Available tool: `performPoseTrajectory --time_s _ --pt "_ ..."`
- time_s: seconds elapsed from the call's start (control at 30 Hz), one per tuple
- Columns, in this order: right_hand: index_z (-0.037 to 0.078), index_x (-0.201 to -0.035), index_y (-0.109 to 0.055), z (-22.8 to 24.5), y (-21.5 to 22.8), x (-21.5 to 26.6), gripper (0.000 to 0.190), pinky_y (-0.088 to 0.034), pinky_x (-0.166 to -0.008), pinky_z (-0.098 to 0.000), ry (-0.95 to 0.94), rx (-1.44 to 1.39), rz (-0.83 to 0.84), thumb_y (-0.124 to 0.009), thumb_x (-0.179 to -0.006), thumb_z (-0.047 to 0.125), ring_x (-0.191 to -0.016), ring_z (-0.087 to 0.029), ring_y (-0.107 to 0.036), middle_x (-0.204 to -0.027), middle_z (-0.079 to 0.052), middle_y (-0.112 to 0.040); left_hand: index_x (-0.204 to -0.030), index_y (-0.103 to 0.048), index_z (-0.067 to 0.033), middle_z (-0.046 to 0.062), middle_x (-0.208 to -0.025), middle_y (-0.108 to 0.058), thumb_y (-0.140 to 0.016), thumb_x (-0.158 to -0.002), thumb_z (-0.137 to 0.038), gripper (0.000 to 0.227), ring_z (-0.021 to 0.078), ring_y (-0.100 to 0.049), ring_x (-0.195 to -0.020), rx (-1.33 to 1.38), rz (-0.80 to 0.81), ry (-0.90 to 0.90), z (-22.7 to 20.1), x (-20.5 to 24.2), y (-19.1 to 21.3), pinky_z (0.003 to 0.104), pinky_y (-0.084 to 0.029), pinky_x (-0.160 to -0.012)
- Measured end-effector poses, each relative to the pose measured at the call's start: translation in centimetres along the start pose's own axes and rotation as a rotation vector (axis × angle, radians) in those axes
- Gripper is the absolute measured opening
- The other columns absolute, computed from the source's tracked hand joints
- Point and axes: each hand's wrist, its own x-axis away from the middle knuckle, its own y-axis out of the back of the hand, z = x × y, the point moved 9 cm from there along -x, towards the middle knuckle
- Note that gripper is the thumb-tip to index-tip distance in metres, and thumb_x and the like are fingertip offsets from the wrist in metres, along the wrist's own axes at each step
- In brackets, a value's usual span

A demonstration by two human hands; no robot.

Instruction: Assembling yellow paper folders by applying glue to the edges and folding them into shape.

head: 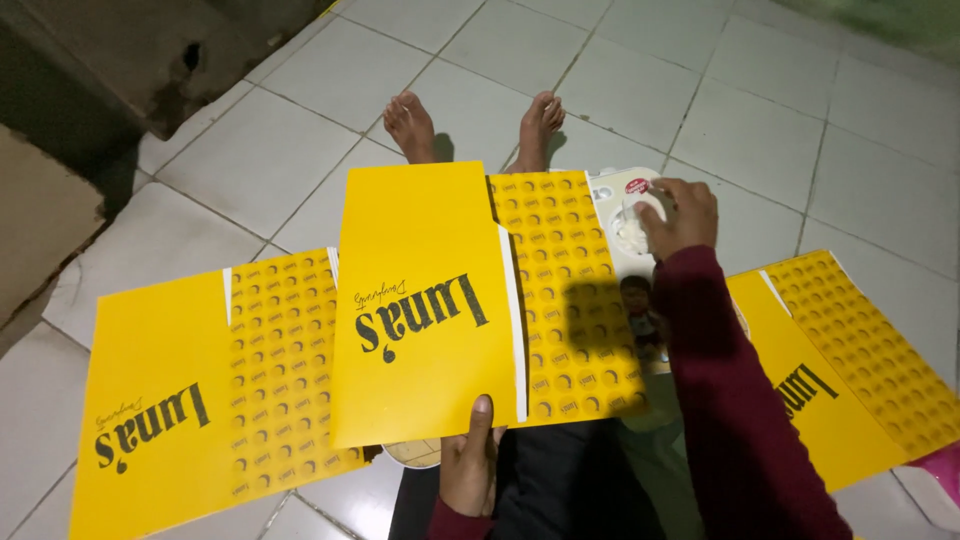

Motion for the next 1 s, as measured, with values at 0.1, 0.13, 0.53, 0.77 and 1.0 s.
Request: performPoseTrajectory --time_s 0.1,0.13,0.53,0.77,1.0 --pt "0.011 -0.113 -0.077 -1.1 -2.8 -0.9 0.026 -0.044 -0.101 -0.0412 -0.107 0.174 0.199 -0.081 -0.091 0.025 -0.114 -0.028 -0.05 -0.116 -0.01 -0.056 -0.141 -0.053 0.0097 0.028 -0.136 -0.065 -0.055 -0.095 -0.01 0.051 0.0359 -0.063 -0.123 0.029 0.02 -0.003 0.0 0.0 -0.2 0.048 -0.048 -0.111" --pt "0.009 -0.108 -0.073 -0.6 -1.3 -0.9 0.018 -0.049 -0.092 -0.0383 -0.192 -0.041 0.082 -0.076 -0.093 0.018 -0.104 -0.024 -0.055 -0.11 -0.009 -0.062 -0.139 -0.054 0.0104 0.028 -0.134 -0.066 -0.056 -0.094 -0.011 0.049 0.0361 -0.065 -0.122 0.013 0.024 -0.003 0.0 -0.2 -0.1 0.049 -0.048 -0.112" --pt "0.0 -0.114 -0.059 14.7 6.4 1.9 0.023 -0.048 -0.07 -0.0261 0.175 -0.491 0.098 -0.054 -0.093 -0.008 -0.08 -0.016 -0.054 -0.101 -0.01 -0.06 -0.138 -0.056 0.0094 0.027 -0.131 -0.067 -0.061 -0.092 -0.017 0.053 0.0358 -0.066 -0.12 -0.031 0.031 -0.003 0.2 -0.3 0.1 0.047 -0.05 -0.108" --pt "0.008 -0.097 -0.06 24.6 0.9 8.8 0.014 -0.056 -0.066 -0.0319 1.036 -0.09 0.117 -0.072 -0.092 0.007 -0.082 -0.022 -0.067 -0.1 -0.008 -0.077 -0.138 -0.055 0.0093 0.027 -0.133 -0.067 -0.06 -0.092 -0.019 0.054 0.036 -0.067 -0.121 -0.028 0.073 -0.025 0.5 -0.6 0.3 0.047 -0.05 -0.109" --pt "-0.003 -0.097 -0.074 28.2 1.2 7.7 0.009 -0.055 -0.061 -0.0313 1.004 -0.069 0.178 -0.074 -0.088 -0.003 -0.074 -0.021 -0.071 -0.098 -0.01 -0.077 -0.136 -0.056 0.0114 0.028 -0.132 -0.067 -0.059 -0.093 -0.018 0.052 0.0358 -0.068 -0.121 -0.022 0.103 -0.045 0.3 -0.6 0.0 0.047 -0.05 -0.111"
